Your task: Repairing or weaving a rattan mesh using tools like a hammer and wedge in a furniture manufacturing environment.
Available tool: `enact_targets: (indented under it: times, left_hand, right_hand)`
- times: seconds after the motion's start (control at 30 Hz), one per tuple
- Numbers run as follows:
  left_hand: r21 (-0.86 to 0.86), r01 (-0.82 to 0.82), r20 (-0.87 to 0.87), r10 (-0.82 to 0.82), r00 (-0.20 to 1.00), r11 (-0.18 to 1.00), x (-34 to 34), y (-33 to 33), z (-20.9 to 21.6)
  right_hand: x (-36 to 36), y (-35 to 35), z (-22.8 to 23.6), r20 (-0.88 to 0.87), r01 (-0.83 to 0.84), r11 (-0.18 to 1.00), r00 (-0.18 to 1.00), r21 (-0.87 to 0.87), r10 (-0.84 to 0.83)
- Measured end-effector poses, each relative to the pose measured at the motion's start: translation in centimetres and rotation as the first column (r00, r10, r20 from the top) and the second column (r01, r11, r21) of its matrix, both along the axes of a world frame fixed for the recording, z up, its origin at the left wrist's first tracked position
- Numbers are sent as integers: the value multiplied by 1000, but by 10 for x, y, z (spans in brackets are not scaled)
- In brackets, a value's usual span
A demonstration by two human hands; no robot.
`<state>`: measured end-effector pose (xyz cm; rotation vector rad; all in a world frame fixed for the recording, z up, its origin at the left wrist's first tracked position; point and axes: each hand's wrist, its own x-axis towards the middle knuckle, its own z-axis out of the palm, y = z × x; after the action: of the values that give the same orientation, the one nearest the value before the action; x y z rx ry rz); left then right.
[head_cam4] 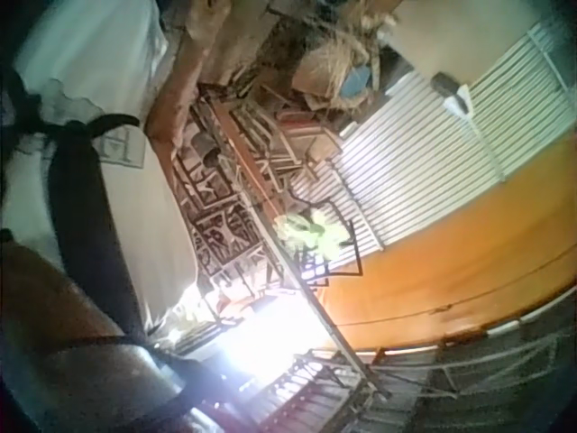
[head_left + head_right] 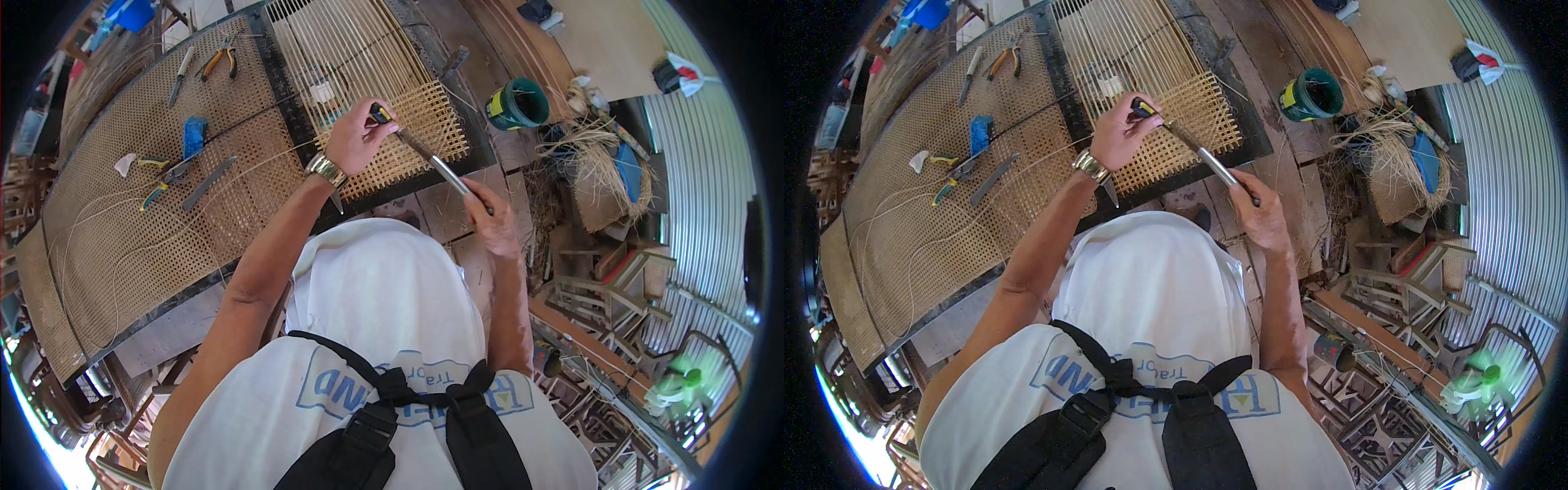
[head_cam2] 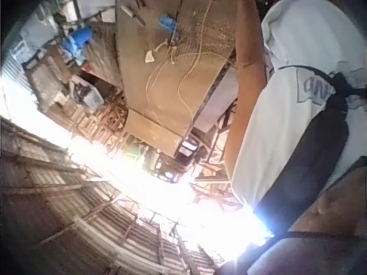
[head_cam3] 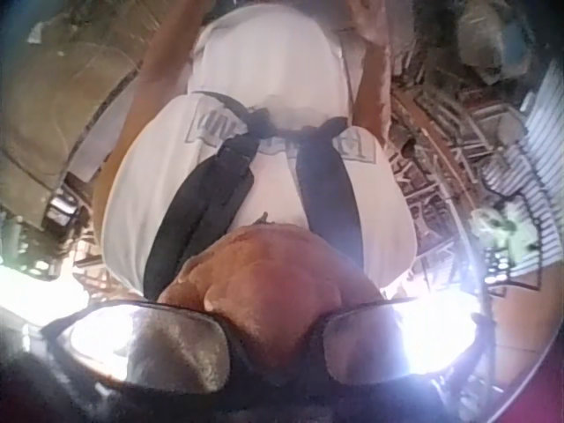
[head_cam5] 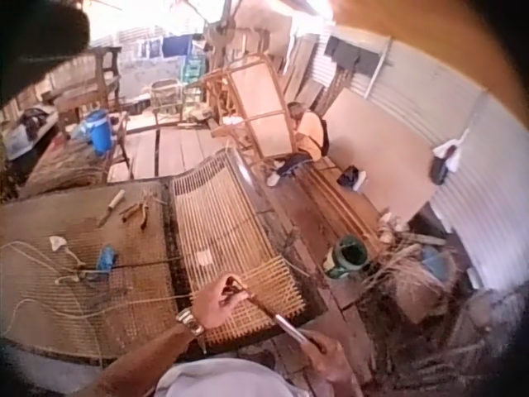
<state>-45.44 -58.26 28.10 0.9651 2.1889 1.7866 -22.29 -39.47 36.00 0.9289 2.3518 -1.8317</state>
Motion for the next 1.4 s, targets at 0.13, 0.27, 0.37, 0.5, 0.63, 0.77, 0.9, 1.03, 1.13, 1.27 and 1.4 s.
enact_targets:
  times: [0.13, 0.27, 0.37, 0.5, 0.63, 0.77, 0.9, 1.03, 1.13, 1.27, 1.4]
  left_hand:
    - [71, -31, -50, 34, 998, 997, 6, 0, 3]
    - [-31, 68, 9, -68, 998, 997, 10, -1, 0]
    - [-5, 57, 28, -57, 998, 998, 10, -5, 2]
    - [155, -74, 161, 49, 986, 985, -3, -27, -16]
    - [201, -217, 276, 157, 948, 955, -9, -43, -17]
    - [156, -205, 246, 163, 956, 966, 10, -31, -9]
    - [173, -98, 226, 58, 972, 980, 27, -13, -11]
    - [92, -25, 175, 8, 985, 995, 31, -7, -9]
    - [-1, 28, 171, -27, 985, 1000, 32, -6, -5]
    - [241, -68, 169, 27, 985, 968, 33, -8, -12]
    - [46, 16, 281, -28, 959, 999, 36, -12, -11]
  right_hand:
    - [13, 7, 1, -93, 120, 993, 989, 4, -119]
    - [9, 4, -7, -89, 82, 996, 993, 16, -81]
    - [8, 3, -3, -9, -162, 955, 986, 247, 169]
    - [34, 2, 6, -69, 42, 997, 997, 59, -38]
    - [45, 4, 4, -78, 265, 954, 957, -142, -278]
    - [52, -3, 3, -34, 247, 957, 966, -151, -255]
    - [49, -11, 1, 10, 235, 962, 972, -141, -236]
    - [39, -14, 6, 2, 211, 972, 977, -107, -212]
    - [31, -15, 0, 16, 123, 991, 992, -47, -122]
    - [37, -9, 7, -10, 1, 998, 1000, 59, -1]
    - [36, -7, 17, -6, 136, 987, 991, 81, -136]
